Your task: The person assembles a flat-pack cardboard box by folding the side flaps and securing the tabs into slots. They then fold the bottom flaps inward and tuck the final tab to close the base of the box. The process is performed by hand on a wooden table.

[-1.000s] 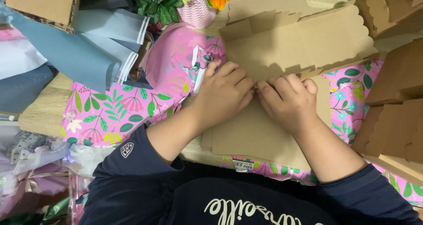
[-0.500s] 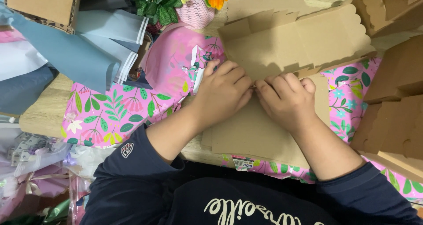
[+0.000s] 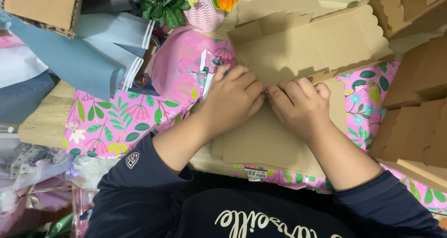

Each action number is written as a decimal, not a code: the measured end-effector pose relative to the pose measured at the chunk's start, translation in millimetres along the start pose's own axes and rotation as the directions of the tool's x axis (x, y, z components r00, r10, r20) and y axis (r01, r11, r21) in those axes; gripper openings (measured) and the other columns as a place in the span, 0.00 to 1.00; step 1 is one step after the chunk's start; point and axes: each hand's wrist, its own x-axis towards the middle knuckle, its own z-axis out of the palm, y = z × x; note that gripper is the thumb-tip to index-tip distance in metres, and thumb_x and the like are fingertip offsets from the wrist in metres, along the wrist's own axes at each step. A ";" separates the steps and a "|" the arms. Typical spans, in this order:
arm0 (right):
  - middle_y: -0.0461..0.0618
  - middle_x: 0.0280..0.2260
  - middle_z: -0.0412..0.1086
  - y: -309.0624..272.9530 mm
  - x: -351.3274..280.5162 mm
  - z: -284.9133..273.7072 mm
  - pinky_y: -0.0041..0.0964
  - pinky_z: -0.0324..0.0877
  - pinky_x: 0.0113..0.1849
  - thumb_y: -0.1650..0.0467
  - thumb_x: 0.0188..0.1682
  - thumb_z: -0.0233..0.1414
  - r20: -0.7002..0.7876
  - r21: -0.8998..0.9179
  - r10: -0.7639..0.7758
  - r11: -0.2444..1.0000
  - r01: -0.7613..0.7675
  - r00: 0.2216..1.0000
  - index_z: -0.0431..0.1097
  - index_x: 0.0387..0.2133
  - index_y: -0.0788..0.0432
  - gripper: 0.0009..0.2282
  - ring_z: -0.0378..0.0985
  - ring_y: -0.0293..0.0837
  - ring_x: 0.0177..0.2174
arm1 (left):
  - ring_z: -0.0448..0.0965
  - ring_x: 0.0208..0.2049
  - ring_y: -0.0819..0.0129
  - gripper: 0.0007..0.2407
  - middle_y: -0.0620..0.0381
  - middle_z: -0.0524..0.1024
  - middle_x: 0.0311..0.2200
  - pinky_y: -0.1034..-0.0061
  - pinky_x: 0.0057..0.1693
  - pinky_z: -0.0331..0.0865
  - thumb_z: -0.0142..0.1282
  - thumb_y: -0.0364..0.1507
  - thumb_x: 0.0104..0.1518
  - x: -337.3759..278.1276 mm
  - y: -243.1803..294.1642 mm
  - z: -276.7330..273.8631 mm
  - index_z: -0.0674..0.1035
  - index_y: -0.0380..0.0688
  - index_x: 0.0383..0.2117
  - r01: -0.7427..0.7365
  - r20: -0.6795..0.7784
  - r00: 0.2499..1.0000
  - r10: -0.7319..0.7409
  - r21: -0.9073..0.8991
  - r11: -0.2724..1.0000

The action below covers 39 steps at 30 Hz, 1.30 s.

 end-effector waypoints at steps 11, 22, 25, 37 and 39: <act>0.43 0.31 0.69 32.1 -1.5 -23.1 0.44 0.59 0.35 0.66 0.49 0.55 0.197 0.312 -0.068 0.950 0.003 0.978 0.71 0.26 0.49 0.04 0.73 0.48 0.36 | 0.71 0.56 0.49 0.20 0.53 0.74 0.49 0.51 0.60 0.64 0.62 0.48 0.56 15.4 -21.4 -22.4 0.80 0.50 0.47 -0.035 -0.117 0.993 0.013 -0.189 0.981; 0.41 0.29 0.71 55.6 5.0 -46.7 0.46 0.53 0.35 0.55 0.57 0.36 0.405 0.439 -0.135 0.896 -0.063 0.904 0.70 0.23 0.50 0.21 0.71 0.48 0.30 | 0.80 0.49 0.58 0.11 0.51 0.80 0.44 0.68 0.56 0.69 0.43 0.26 0.65 19.8 -29.5 -25.8 0.78 0.41 0.46 0.289 0.230 0.954 -0.190 -0.554 0.781; 0.46 0.27 0.71 54.7 11.4 -61.1 0.39 0.59 0.28 0.68 0.54 0.60 0.279 0.435 -0.099 0.900 -0.033 0.955 0.74 0.22 0.54 0.10 0.72 0.49 0.28 | 0.79 0.32 0.72 0.10 0.60 0.80 0.40 0.73 0.44 0.71 0.49 0.35 0.61 21.8 -23.5 -34.9 0.78 0.50 0.44 0.465 0.429 0.870 -0.245 -0.545 0.697; 0.43 0.24 0.75 -21.1 37.5 -83.4 0.52 0.71 0.33 0.45 0.49 0.44 0.910 -0.144 0.251 0.938 -0.315 0.331 0.72 0.27 0.48 0.23 0.79 0.49 0.28 | 0.75 0.28 0.67 0.12 0.60 0.76 0.24 0.69 0.37 0.63 0.42 0.41 0.63 25.2 22.7 -36.4 0.72 0.51 0.28 0.631 0.798 0.599 -0.067 -0.419 0.653; 0.42 0.20 0.74 -16.9 34.3 -82.4 0.53 0.68 0.33 0.51 0.53 0.42 0.921 -0.057 0.206 0.910 -0.410 0.331 0.70 0.21 0.52 0.22 0.78 0.51 0.27 | 0.75 0.26 0.67 0.14 0.64 0.77 0.22 0.68 0.34 0.61 0.45 0.46 0.59 25.3 23.4 -31.8 0.72 0.52 0.26 0.635 0.775 0.606 -0.179 -0.336 0.696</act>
